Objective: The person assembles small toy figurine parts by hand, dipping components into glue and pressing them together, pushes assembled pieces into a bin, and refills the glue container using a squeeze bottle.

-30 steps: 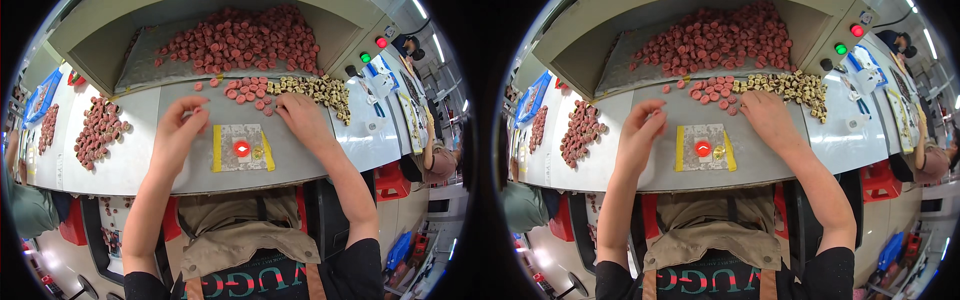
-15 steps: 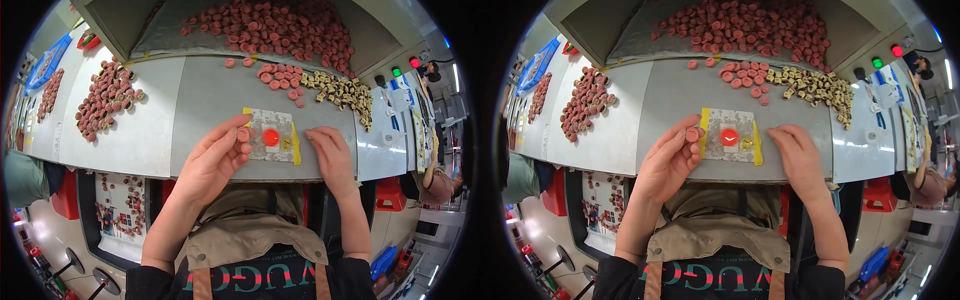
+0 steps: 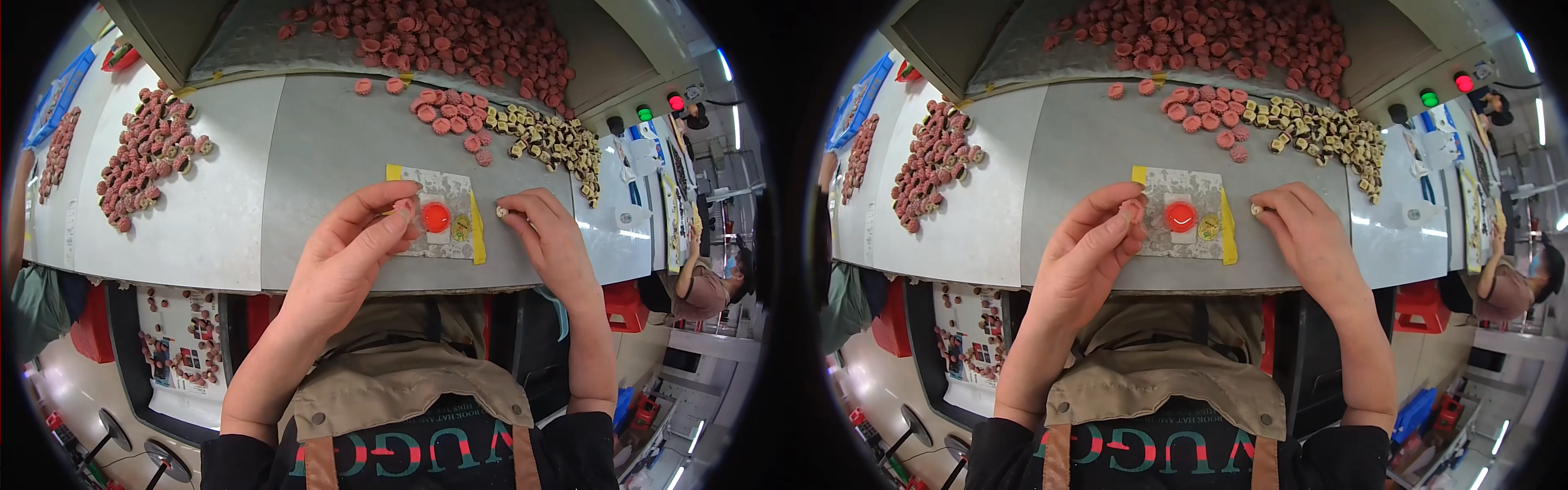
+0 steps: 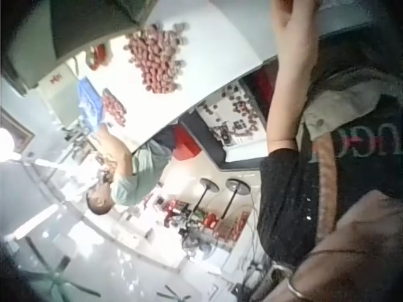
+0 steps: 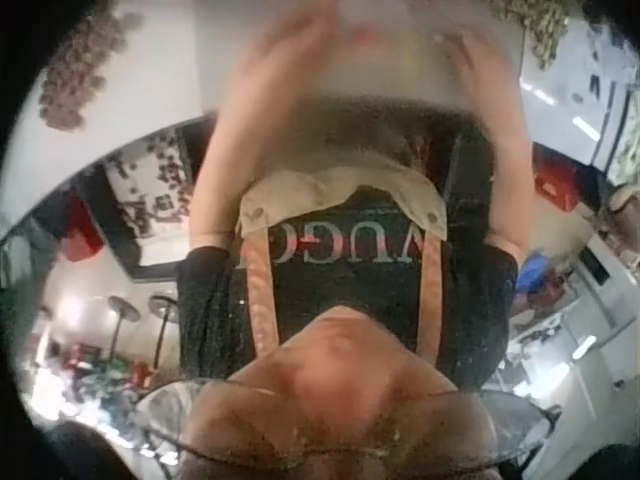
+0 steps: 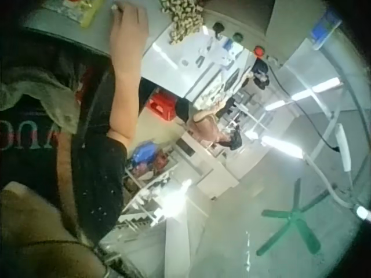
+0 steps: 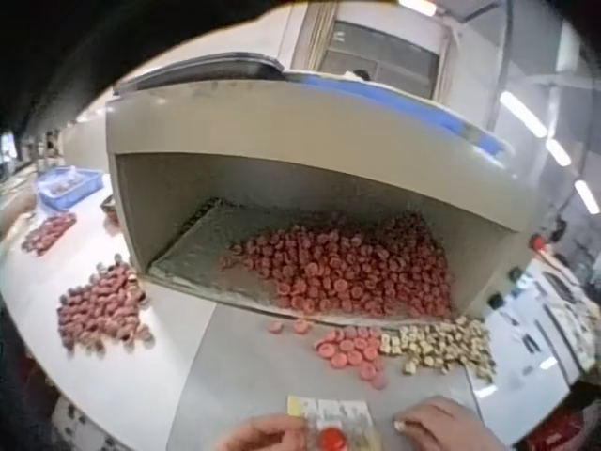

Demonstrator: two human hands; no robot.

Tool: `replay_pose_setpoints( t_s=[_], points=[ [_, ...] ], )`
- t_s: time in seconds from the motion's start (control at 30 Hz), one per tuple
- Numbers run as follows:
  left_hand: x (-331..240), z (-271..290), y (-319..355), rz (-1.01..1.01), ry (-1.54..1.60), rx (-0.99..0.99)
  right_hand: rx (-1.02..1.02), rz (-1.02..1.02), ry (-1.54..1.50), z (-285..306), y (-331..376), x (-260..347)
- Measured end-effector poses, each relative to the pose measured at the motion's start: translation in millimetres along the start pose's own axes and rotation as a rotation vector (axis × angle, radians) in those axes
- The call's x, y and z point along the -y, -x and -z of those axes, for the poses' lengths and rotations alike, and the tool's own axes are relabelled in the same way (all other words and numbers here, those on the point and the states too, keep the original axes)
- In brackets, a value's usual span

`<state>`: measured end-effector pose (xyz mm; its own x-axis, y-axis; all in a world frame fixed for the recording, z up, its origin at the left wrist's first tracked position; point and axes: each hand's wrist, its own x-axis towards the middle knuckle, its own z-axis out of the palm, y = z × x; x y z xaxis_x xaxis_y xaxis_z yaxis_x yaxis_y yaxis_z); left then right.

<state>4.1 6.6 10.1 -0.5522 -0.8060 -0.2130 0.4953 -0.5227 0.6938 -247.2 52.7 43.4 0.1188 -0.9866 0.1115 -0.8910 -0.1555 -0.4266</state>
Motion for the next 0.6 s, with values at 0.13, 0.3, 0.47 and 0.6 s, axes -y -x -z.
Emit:
replay_pose_setpoints(
  t_s=[0.13,0.3,0.47,0.6],
  points=[
    [2,3,-1,-0.019,0.009,0.015,-0.005,-0.024,-0.110,-6,-3,20],
    [3,6,-1,0.007,-0.007,0.042,-0.063,0.266,-0.006,-23,-21,44],
    [6,9,-1,-0.040,0.066,0.037,-0.033,0.299,0.119,-32,-25,41],
    [6,13,-3,-0.023,0.074,0.057,-0.056,0.282,0.116,-36,-26,40]
  ],
)
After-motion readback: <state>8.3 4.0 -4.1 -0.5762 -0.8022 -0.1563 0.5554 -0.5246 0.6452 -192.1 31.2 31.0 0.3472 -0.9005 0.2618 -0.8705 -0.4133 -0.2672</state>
